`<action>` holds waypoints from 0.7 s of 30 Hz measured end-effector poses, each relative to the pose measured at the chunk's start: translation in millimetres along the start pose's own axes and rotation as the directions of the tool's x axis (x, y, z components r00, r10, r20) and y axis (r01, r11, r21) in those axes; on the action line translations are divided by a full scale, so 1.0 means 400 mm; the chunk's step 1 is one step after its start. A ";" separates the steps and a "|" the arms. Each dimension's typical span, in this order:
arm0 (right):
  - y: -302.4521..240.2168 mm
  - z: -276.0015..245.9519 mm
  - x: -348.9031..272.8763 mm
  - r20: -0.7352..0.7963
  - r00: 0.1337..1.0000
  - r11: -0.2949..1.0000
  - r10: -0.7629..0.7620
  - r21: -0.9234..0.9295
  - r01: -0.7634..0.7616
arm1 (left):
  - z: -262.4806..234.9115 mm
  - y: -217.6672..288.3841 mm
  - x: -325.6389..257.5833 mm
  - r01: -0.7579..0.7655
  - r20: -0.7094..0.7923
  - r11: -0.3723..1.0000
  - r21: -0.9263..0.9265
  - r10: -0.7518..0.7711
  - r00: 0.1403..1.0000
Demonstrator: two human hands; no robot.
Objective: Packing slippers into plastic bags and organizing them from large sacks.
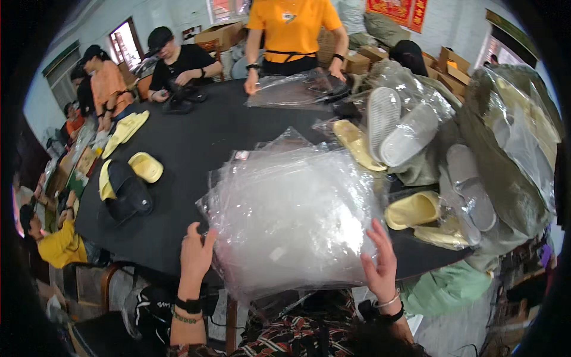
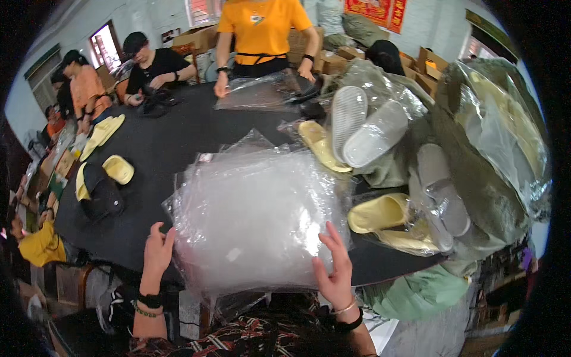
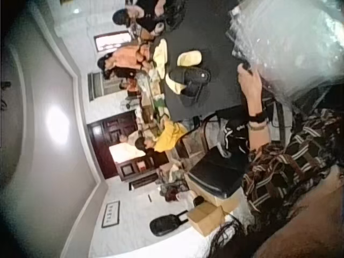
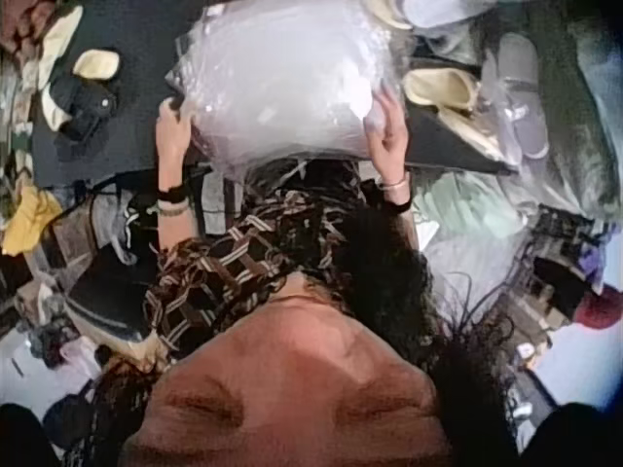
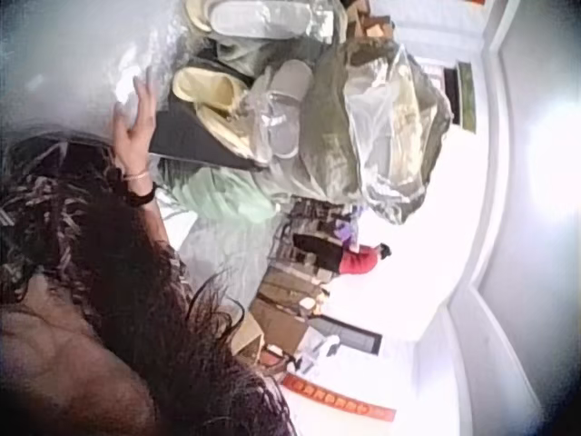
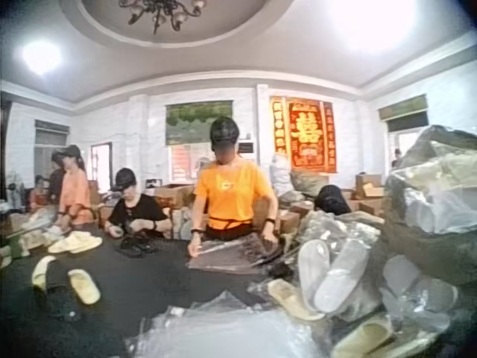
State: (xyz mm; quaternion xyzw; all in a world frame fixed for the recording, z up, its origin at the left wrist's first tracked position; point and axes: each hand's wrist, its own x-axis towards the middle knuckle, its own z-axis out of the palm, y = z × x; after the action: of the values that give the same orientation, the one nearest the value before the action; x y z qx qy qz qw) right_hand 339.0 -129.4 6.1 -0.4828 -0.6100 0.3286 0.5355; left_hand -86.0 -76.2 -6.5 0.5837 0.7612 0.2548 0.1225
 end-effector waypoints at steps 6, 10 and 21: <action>0.084 -0.084 0.071 -0.118 0.978 0.694 -0.171 -0.719 0.034 | 0.009 -0.036 -0.055 0.196 -0.069 0.956 -0.218 -0.216 0.974; 0.140 -0.073 0.107 -0.002 0.998 0.660 -0.061 -0.750 0.038 | 0.020 -0.009 -0.062 0.319 0.154 0.793 -0.518 -0.281 0.947; 0.150 -0.112 0.143 -0.005 0.981 0.868 0.194 -0.465 -0.174 | 0.153 -0.020 0.281 -0.048 0.029 0.570 -0.820 0.124 0.992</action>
State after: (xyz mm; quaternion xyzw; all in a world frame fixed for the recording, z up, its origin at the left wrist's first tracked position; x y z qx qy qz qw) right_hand 399.2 -61.7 -20.4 -0.6455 -0.6331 0.2331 0.3580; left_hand -95.5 44.4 -49.7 0.5075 0.5228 0.5583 0.3968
